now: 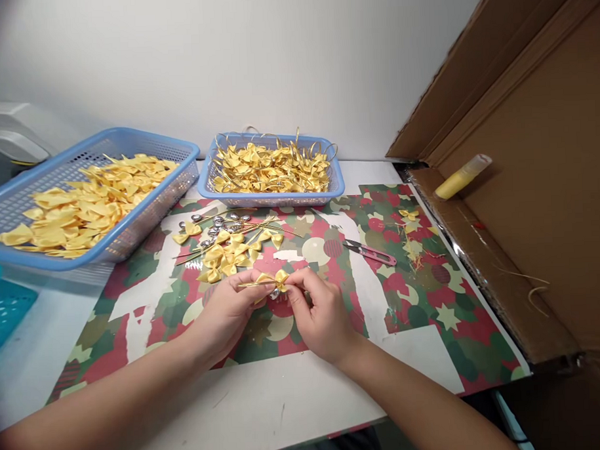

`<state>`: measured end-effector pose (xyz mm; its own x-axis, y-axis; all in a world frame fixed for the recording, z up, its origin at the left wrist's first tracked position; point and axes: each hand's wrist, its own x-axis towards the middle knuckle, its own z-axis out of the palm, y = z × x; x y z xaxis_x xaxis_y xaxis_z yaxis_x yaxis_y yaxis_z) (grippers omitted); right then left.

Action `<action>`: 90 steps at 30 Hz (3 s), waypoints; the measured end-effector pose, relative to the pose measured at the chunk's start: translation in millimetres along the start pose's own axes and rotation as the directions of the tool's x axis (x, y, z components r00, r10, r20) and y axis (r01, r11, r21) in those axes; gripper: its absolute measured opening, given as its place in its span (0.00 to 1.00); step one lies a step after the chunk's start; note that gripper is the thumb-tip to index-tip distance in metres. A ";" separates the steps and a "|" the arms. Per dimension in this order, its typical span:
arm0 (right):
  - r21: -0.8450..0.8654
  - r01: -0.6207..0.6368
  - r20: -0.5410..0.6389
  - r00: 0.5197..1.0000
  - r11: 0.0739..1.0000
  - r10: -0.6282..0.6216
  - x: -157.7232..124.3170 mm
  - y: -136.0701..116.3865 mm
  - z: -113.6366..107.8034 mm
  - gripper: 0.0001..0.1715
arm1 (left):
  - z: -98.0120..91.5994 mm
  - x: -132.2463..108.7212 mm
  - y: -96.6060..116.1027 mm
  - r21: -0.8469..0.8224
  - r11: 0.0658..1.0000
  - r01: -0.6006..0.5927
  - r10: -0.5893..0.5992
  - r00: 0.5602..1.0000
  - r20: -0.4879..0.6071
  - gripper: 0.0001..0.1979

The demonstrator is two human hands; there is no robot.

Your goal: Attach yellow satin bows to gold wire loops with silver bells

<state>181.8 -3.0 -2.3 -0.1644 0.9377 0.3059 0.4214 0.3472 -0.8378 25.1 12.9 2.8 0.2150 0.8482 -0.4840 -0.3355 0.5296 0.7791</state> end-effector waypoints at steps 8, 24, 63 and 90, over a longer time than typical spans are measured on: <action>0.040 -0.032 0.036 0.999 0.999 0.031 0.6 3.2 -3.1 0.06 | 1.4 1.3 3.2 -0.030 1.000 -0.001 0.001 1.000 -0.013 0.11; 0.073 -0.148 -0.006 0.989 0.986 0.149 -0.1 -3.9 -0.2 0.08 | 2.8 3.1 3.5 0.116 0.993 0.025 -0.022 0.999 -0.029 0.12; -0.420 0.351 -0.195 0.866 0.837 -0.461 -5.8 -17.5 -11.0 0.10 | 1.4 -10.2 4.8 0.605 0.447 -0.659 0.714 0.670 0.202 0.05; -0.068 0.631 -0.116 0.764 0.773 -0.634 -12.7 -12.1 -32.0 0.13 | -7.1 10.8 7.3 0.563 0.695 -0.447 0.535 0.845 0.009 0.09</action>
<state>207.3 -18.9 18.4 -0.2893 0.4977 0.8177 0.2823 0.8606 -0.4240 18.5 25.9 0.5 0.0103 0.9999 0.0120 0.1870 -0.0137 0.9823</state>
